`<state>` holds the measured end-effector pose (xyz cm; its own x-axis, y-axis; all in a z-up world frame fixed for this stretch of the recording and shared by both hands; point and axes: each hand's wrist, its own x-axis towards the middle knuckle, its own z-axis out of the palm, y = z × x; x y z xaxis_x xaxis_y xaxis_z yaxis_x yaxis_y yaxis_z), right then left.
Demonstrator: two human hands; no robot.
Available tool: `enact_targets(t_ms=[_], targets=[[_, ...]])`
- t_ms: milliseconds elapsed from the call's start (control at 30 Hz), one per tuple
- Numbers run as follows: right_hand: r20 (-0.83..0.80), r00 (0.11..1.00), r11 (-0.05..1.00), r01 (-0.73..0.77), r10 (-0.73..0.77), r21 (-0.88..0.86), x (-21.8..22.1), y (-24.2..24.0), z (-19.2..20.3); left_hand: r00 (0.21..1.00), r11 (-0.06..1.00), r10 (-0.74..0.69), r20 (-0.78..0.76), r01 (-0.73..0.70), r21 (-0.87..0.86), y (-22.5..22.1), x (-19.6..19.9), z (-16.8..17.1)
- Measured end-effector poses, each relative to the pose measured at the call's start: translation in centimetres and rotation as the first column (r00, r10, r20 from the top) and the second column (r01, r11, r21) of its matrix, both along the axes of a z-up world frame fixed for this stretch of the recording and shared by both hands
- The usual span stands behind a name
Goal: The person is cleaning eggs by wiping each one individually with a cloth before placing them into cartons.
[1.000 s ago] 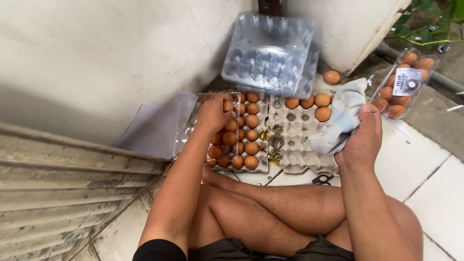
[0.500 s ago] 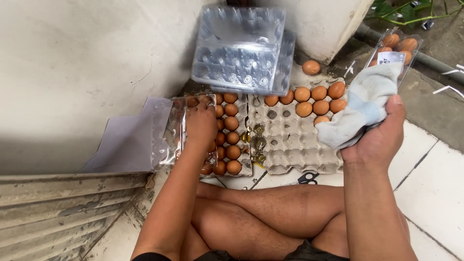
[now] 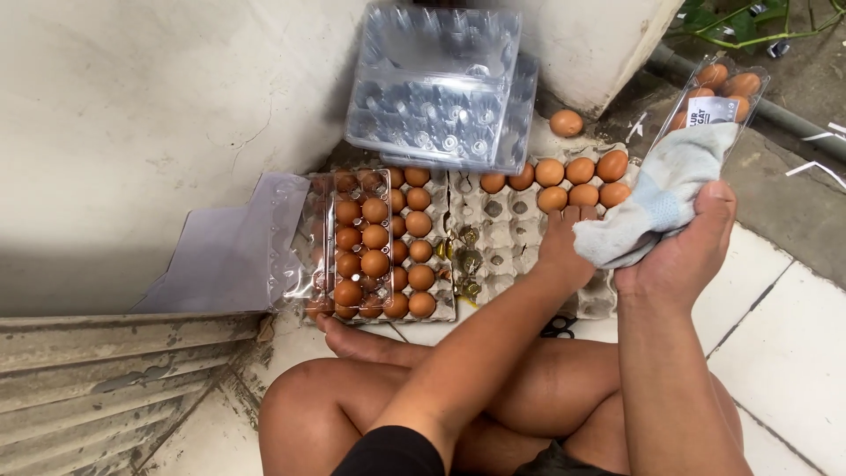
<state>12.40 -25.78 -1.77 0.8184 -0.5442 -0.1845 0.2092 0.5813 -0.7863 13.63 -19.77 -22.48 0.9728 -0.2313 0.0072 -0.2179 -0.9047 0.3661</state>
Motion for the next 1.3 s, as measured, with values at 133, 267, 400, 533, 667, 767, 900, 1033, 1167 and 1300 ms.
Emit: enact_targets(t_ms=[133, 267, 400, 533, 667, 767, 900, 1033, 1167, 1300], targets=[[0.003, 0.998, 0.998, -0.062, 0.062, -0.016, -0.2, 0.9, 0.4, 0.994, 0.959, 0.105, 0.018, -0.106, 0.263, -1.9, 1.4, -1.6], [-0.078, 0.995, 0.997, -0.064, 0.060, -0.040, -0.4, 1.4, 0.3, 0.994, 0.970, 0.107, -0.008, -0.103, 0.222, -2.0, 1.8, -0.5], [-0.110, 0.992, 0.995, -0.066, 0.058, -0.069, -0.1, 1.8, 0.0, 0.926, 0.944, 0.117, -0.359, -0.215, -0.249, 1.0, 1.5, 6.0], [-0.051, 0.997, 0.990, -0.071, 0.065, -0.120, 0.3, 1.5, -1.6, 0.988, 0.926, 0.063, -0.138, -0.109, -0.360, 4.5, -0.7, 11.0], [-0.024, 0.994, 0.977, -0.109, 0.106, -0.184, -0.5, 2.7, -0.6, 0.759, 0.628, 0.168, -0.629, -0.574, -0.525, 10.2, -2.9, 20.1], [-0.099, 0.962, 0.943, -0.271, 0.256, -0.194, -1.8, 4.2, -1.1, 0.645, 0.134, 0.110, -0.756, -0.764, -0.632, 13.8, -5.7, 20.2], [-0.501, 0.688, 0.496, -0.725, 0.524, -0.478, -6.8, 8.5, 1.8, 0.722, -0.238, 0.182, -0.667, -0.626, -0.743, 16.9, -11.7, 16.1], [-0.422, 0.641, 0.282, -0.708, 0.642, -0.647, -11.8, 11.5, -1.3, 0.691, 0.199, 0.453, -0.563, -0.694, -0.692, 19.5, -15.8, 22.5], [-0.450, 0.711, 0.308, -0.665, 0.541, -0.681, -10.9, 11.5, -1.1, 0.817, 0.468, 0.380, -0.433, -0.574, -0.672, 19.2, -17.1, 22.0], [-0.542, 0.722, 0.245, -0.671, 0.430, -0.700, -13.2, 12.3, -2.6, 0.759, 0.362, 0.383, -0.527, -0.648, -0.670, 19.4, -15.8, 21.6]])
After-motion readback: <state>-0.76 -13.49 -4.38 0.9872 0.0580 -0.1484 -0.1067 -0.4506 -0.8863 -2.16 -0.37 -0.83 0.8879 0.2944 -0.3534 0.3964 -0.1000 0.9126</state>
